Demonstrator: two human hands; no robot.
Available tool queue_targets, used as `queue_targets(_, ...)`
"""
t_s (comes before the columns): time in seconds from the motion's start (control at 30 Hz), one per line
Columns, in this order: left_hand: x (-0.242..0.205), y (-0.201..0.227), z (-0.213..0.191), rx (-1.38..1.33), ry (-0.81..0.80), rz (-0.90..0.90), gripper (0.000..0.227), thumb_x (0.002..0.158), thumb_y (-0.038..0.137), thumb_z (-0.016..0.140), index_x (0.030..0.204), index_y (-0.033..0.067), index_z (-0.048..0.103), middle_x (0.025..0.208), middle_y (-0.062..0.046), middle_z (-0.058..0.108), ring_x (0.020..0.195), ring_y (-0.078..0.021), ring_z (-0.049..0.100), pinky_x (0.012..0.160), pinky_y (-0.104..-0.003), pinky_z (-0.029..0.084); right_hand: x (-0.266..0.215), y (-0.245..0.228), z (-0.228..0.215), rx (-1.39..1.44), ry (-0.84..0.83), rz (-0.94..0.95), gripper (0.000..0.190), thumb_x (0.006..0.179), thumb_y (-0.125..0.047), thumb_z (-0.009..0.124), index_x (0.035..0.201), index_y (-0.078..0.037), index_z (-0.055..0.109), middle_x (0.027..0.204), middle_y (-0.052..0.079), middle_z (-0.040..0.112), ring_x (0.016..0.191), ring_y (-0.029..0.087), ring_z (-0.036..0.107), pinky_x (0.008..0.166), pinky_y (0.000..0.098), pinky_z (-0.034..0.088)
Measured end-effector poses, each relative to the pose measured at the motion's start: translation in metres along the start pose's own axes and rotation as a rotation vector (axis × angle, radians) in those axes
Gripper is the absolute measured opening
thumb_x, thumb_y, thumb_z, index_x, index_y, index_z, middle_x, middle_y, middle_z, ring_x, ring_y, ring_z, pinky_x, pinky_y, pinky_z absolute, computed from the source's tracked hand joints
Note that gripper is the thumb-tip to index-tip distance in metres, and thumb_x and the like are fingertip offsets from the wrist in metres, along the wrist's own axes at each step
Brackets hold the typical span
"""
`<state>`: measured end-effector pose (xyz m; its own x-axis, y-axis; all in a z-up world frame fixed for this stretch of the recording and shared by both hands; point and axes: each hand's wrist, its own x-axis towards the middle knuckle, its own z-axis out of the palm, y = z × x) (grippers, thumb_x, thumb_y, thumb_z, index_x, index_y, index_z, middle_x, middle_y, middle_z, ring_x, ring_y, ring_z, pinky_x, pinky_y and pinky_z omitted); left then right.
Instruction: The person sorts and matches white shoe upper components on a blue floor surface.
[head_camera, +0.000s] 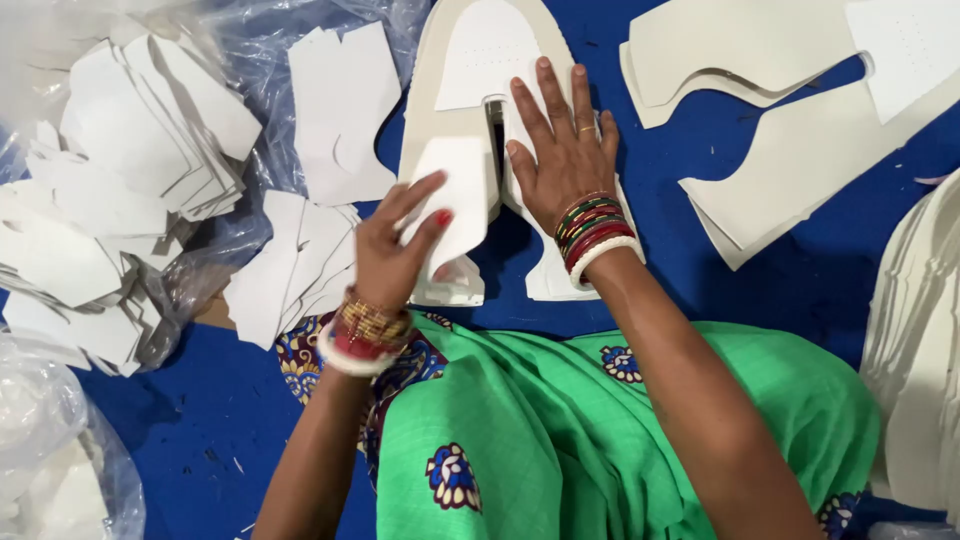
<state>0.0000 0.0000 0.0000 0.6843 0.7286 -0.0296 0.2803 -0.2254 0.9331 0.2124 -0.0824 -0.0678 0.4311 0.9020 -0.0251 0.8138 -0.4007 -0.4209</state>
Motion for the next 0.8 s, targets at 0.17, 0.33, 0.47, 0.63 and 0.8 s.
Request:
queue_targets(0.17, -0.001, -0.003, -0.004, 0.038, 0.173, -0.097, 0.041, 0.097, 0.006, 0.072, 0.137, 0.0099, 0.067, 0.117, -0.011, 0.071, 0.103, -0.0158, 0.068, 0.09, -0.029, 0.057, 0.0, 0.003, 0.004, -0.022, 0.008, -0.019, 0.065, 0.11, -0.045, 0.044, 0.169, -0.031, 0.022, 0.176, 0.001, 0.005, 0.16, 0.031, 0.0, 0.123, 0.0661, 0.018)
queue_targets(0.33, 0.029, -0.021, 0.019, 0.007, 0.177, -0.054, 0.04, 0.095, 0.006, 0.075, 0.134, 0.009, 0.068, 0.12, -0.009, 0.069, 0.106, -0.0155, 0.068, 0.092, -0.028, 0.058, 0.0, 0.002, 0.002, -0.028, 0.033, -0.017, 0.065, 0.11, -0.043, 0.047, 0.169, -0.031, 0.023, 0.175, 0.0, 0.005, 0.16, 0.031, 0.0, 0.123, 0.066, 0.019)
queue_targets(0.47, 0.031, -0.041, 0.026, 0.018, 0.146, -0.032, 0.041, 0.094, 0.003, 0.075, 0.134, 0.0085, 0.069, 0.117, -0.008, 0.069, 0.104, -0.0151, 0.067, 0.092, -0.028, 0.055, -0.002, 0.003, 0.005, -0.019, 0.034, -0.019, 0.065, 0.11, -0.043, 0.046, 0.17, -0.031, 0.023, 0.176, 0.0, 0.005, 0.16, 0.031, 0.001, 0.124, 0.0658, 0.019)
queue_targets(0.63, 0.027, -0.042, 0.029, 0.021, 0.166, 0.015, 0.042, 0.095, 0.003, 0.076, 0.136, 0.0102, 0.068, 0.117, -0.007, 0.067, 0.105, -0.0152, 0.066, 0.093, -0.028, 0.056, -0.001, 0.003, 0.006, -0.014, 0.026, -0.029, 0.065, 0.11, -0.043, 0.046, 0.17, -0.031, 0.023, 0.176, 0.0, 0.005, 0.161, 0.031, 0.0, 0.125, 0.065, 0.018)
queue_targets(0.8, 0.028, -0.038, 0.034, 0.082, 0.175, 0.006, 0.043, 0.095, 0.005, 0.076, 0.137, 0.012, 0.067, 0.116, -0.008, 0.066, 0.105, -0.017, 0.069, 0.091, -0.028, 0.057, -0.001, 0.002, 0.002, -0.015, 0.009, -0.014, 0.065, 0.11, -0.044, 0.045, 0.17, -0.031, 0.023, 0.176, 0.0, 0.005, 0.16, 0.031, 0.0, 0.124, 0.0661, 0.017)
